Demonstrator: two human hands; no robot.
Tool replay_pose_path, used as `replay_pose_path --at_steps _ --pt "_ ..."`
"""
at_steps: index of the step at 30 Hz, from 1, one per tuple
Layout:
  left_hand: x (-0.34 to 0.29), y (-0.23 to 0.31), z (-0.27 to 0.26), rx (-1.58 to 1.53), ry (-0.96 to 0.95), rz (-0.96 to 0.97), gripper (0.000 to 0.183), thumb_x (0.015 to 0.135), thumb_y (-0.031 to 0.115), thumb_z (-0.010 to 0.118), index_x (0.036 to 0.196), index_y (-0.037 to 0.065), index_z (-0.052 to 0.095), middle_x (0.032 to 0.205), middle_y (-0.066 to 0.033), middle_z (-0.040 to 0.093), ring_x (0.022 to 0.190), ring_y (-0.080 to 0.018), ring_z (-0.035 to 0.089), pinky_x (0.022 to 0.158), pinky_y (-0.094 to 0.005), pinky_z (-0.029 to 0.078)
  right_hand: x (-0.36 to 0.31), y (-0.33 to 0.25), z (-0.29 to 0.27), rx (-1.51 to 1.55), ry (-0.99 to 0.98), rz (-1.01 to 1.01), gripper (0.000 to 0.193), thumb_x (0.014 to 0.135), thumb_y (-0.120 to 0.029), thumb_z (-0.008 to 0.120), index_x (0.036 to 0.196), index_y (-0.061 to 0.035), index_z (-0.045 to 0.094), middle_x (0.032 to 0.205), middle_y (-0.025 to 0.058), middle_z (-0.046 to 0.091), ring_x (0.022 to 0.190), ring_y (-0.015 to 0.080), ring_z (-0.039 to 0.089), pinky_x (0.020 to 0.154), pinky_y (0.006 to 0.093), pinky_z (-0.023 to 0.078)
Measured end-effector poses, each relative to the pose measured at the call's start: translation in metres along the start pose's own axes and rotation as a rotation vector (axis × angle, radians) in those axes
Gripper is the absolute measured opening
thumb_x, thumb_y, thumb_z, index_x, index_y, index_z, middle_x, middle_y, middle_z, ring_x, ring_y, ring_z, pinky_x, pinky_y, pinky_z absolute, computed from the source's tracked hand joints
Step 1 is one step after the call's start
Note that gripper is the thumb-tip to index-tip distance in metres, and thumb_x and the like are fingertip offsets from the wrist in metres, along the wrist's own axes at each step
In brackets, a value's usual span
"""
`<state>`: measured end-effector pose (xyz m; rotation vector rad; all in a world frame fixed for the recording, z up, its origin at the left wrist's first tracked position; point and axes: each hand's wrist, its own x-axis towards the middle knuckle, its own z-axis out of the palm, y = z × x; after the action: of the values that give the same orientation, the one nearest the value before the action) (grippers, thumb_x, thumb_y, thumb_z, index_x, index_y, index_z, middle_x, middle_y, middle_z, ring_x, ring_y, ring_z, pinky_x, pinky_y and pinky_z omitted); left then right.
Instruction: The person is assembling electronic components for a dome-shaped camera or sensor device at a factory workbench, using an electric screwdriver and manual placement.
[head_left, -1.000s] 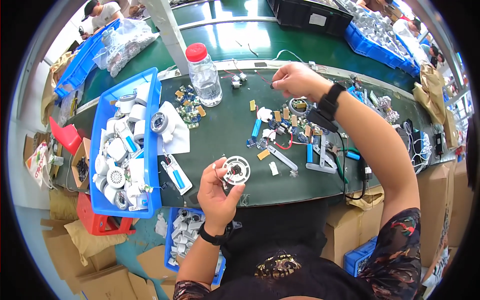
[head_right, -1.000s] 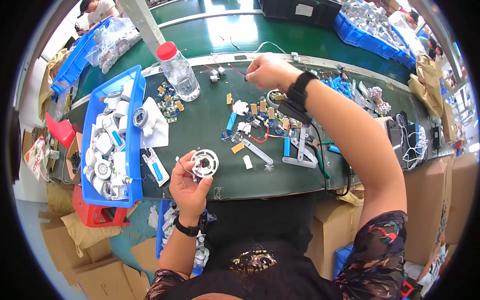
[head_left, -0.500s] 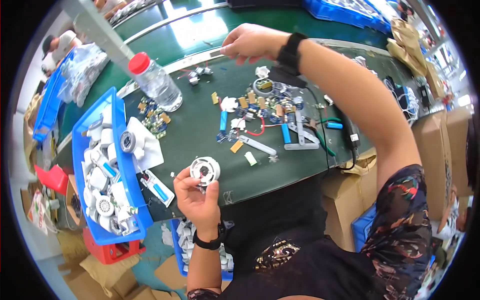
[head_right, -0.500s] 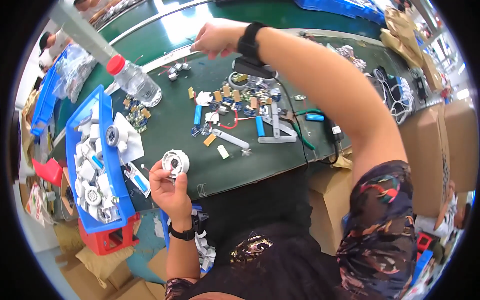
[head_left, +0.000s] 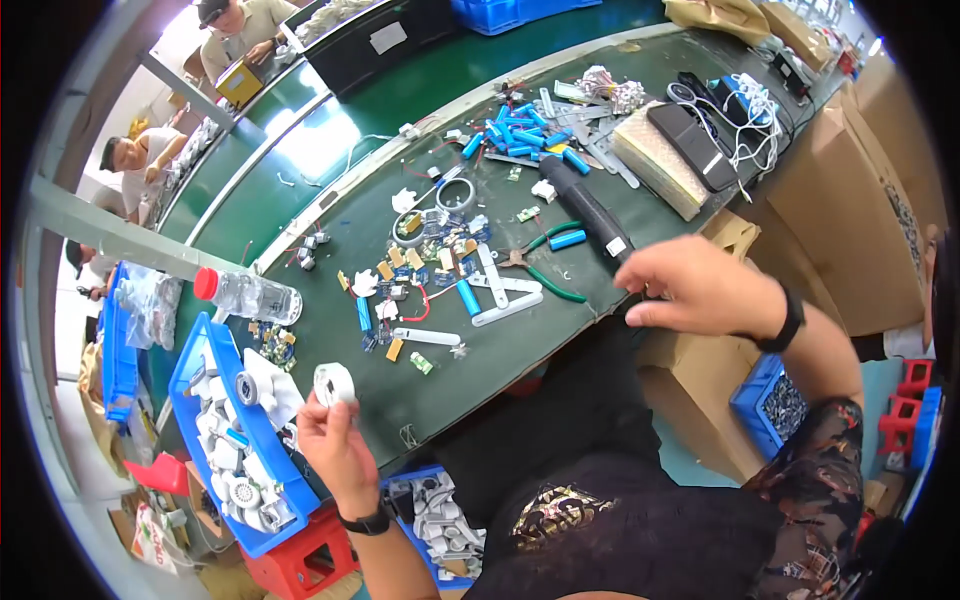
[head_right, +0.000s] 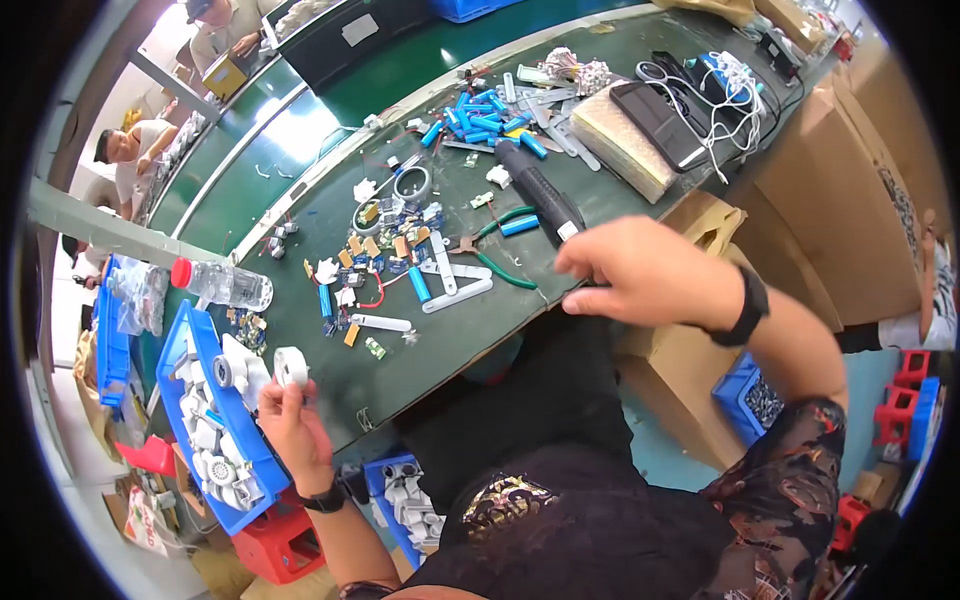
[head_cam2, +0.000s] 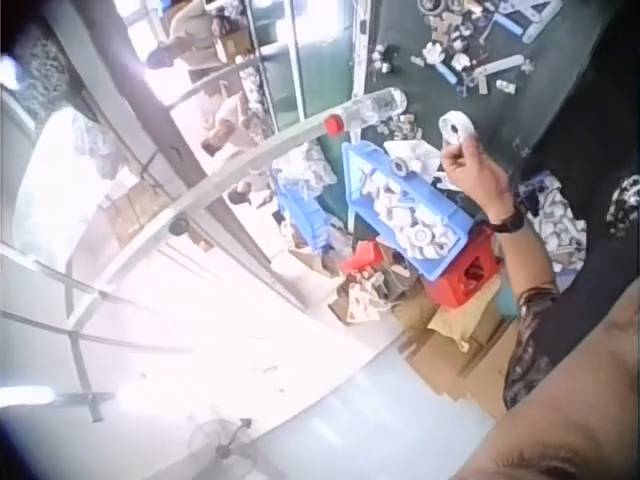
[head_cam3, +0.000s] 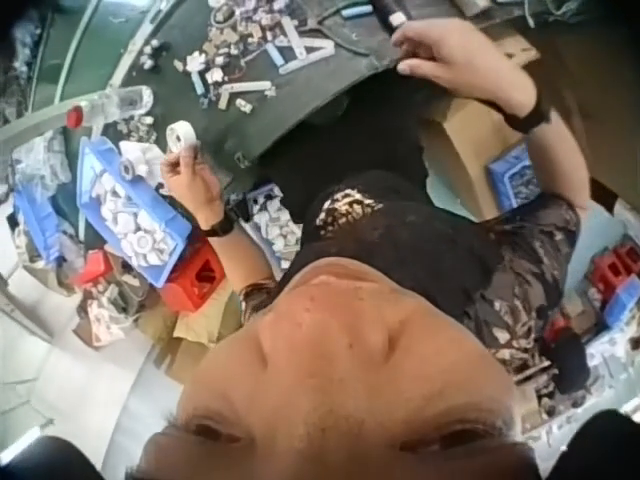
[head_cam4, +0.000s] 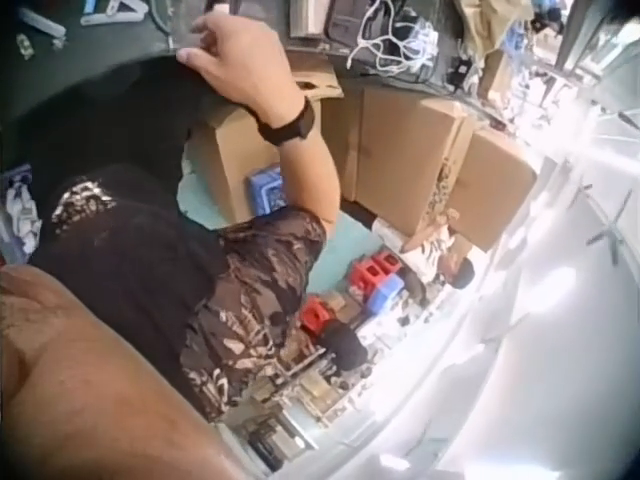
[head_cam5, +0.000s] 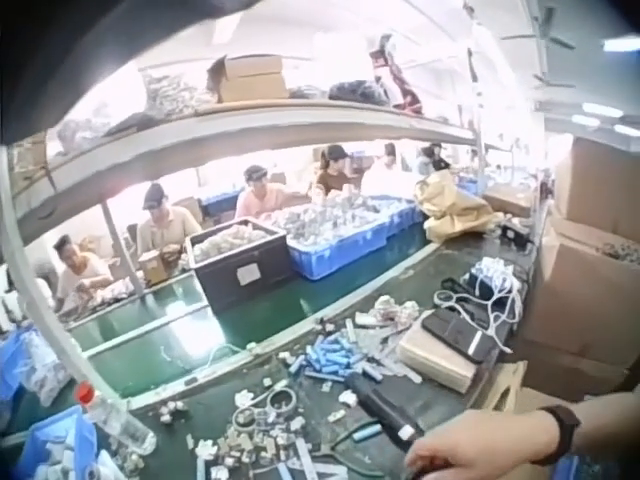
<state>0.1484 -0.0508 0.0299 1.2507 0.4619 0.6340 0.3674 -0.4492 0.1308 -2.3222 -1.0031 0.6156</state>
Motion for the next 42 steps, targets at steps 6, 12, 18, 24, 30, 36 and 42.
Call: replay_pose_path --at_steps 6,12,18,24,30,36,42 --pt "0.064 0.02 0.06 0.185 -0.111 0.157 0.014 0.093 0.003 0.069 0.093 0.01 0.057 0.091 0.0009 0.059 0.087 -0.0122 0.061 0.086 -0.0343 0.052 -0.038 0.034 0.075 0.086 0.341 -0.118 0.034 0.081 -0.018 0.081 0.108 -0.0025 0.067 0.093 0.012 0.07 0.084 0.0272 0.069 0.075 0.0373 0.056" --pt "0.048 0.019 0.159 -0.008 -0.296 -0.255 0.013 0.09 0.003 0.071 0.094 0.008 0.06 0.096 -0.0039 0.067 0.084 -0.0122 0.063 0.077 -0.0276 0.052 -0.048 0.027 0.113 0.511 0.333 -0.106 0.043 0.084 -0.015 0.08 0.122 -0.0021 0.065 0.104 0.0112 0.07 0.088 0.0194 0.07 0.078 0.0315 0.056" --pt "-0.035 -0.037 0.226 0.338 -0.829 0.203 0.046 0.073 0.003 0.085 0.11 0.002 0.058 0.113 -0.0069 0.056 0.096 -0.0151 0.061 0.083 -0.028 0.052 -0.032 0.022 0.105 1.361 0.264 -0.054 0.063 0.098 -0.016 0.066 0.151 -0.0049 0.035 0.124 0.0097 0.061 0.101 0.0134 0.063 0.08 0.0271 0.054" --pt "-0.06 -0.031 0.237 0.394 -0.647 0.316 0.062 0.075 0.005 0.084 0.13 0.002 0.056 0.13 -0.0135 0.057 0.116 -0.0245 0.061 0.096 -0.0341 0.05 -0.009 0.045 0.073 1.188 0.521 -0.039 0.044 0.098 -0.011 0.063 0.138 -0.0031 0.049 0.103 0.0038 0.068 0.081 0.0087 0.065 0.066 0.0234 0.054" --pt "-0.052 -0.026 0.148 0.58 -0.576 0.274 0.037 0.077 0.007 0.081 0.112 0.001 0.068 0.114 -0.0133 0.068 0.106 -0.0267 0.065 0.093 -0.0345 0.051 0.054 0.116 -0.001 0.47 0.584 0.215 0.04 0.096 -0.012 0.064 0.134 -0.0046 0.058 0.083 0.0029 0.064 0.066 0.007 0.058 0.059 0.0244 0.048" --pt "-0.064 -0.012 0.062 0.765 -0.295 0.309 0.03 0.077 0.005 0.08 0.105 0.0 0.069 0.108 -0.0145 0.069 0.102 -0.0289 0.067 0.092 -0.0358 0.052 0.082 0.143 0.003 -0.238 0.671 0.172 0.047 0.087 -0.012 0.069 0.133 -0.0056 0.059 0.096 0.0166 0.07 0.084 0.034 0.066 0.082 0.0414 0.053" --pt "-0.06 0.001 0.028 0.809 -0.217 0.313 0.031 0.078 0.006 0.078 0.107 0.001 0.068 0.112 -0.0146 0.068 0.106 -0.0282 0.065 0.095 -0.0358 0.05 0.062 0.072 0.016 -0.579 0.836 0.193 0.049 0.085 -0.019 0.073 0.131 -0.0074 0.06 0.098 0.0182 0.071 0.09 0.035 0.069 0.082 0.0436 0.053"
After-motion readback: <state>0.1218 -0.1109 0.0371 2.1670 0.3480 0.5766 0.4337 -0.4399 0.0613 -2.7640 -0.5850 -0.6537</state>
